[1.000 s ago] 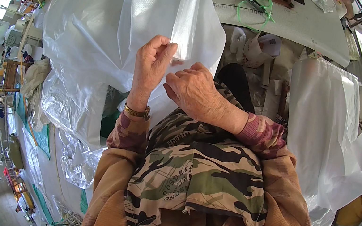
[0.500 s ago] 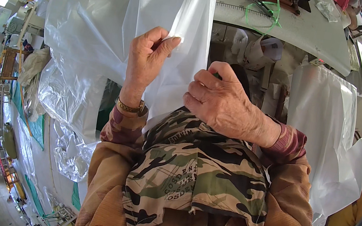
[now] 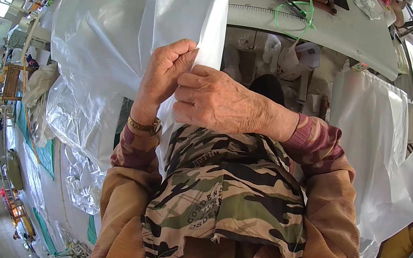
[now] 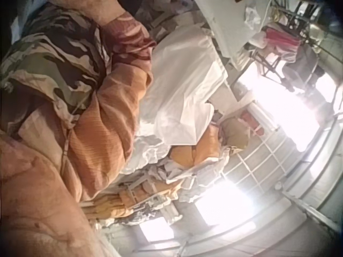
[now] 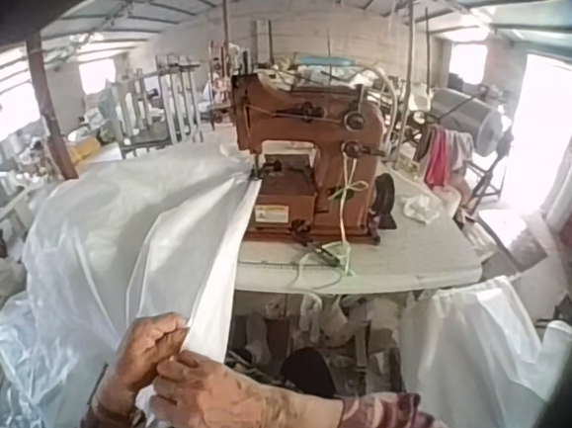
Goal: Sewing edges of large white plastic sheets using an industrial sewing machine in a manufacturing environment.
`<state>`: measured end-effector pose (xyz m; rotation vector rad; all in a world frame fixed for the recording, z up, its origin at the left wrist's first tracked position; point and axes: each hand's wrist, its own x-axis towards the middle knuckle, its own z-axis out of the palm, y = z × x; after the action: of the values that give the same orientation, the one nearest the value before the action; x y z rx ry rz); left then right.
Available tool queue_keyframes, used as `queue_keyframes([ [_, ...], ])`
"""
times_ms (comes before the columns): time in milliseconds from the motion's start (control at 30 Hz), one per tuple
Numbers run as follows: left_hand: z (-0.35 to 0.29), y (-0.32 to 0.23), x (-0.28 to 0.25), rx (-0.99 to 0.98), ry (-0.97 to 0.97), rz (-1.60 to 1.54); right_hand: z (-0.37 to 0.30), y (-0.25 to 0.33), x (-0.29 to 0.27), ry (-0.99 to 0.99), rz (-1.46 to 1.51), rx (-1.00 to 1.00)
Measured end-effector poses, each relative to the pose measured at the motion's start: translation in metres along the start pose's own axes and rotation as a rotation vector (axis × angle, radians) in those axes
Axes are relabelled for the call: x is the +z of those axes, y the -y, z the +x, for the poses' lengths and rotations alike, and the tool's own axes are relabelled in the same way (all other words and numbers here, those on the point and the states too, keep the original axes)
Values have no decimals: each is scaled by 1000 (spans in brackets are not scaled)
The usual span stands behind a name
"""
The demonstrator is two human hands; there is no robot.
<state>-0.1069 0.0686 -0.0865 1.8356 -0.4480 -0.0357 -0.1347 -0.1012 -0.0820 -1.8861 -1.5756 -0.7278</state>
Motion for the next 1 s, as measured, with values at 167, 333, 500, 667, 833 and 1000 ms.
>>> queue_keyframes([
  [167, 1, -3, -2, 34, 2, -54, 6, -2, 1, -26, -14, -30],
  [333, -9, -24, 1, -40, -61, -241, 13, -5, 4, -10, -51, -58],
  [500, -4, -22, -13, -190, -46, -241, -2, -17, 15, -103, 39, -86],
  [667, 13, -57, -52, 86, -191, 450, -31, -50, 55, -850, 140, 697],
  [833, 43, -132, -60, 300, -13, 864, 46, -95, 118, -374, 526, 1069],
  [1000, 55, -140, -50, 201, 299, 800, 99, -109, 160, -205, 742, 669],
])
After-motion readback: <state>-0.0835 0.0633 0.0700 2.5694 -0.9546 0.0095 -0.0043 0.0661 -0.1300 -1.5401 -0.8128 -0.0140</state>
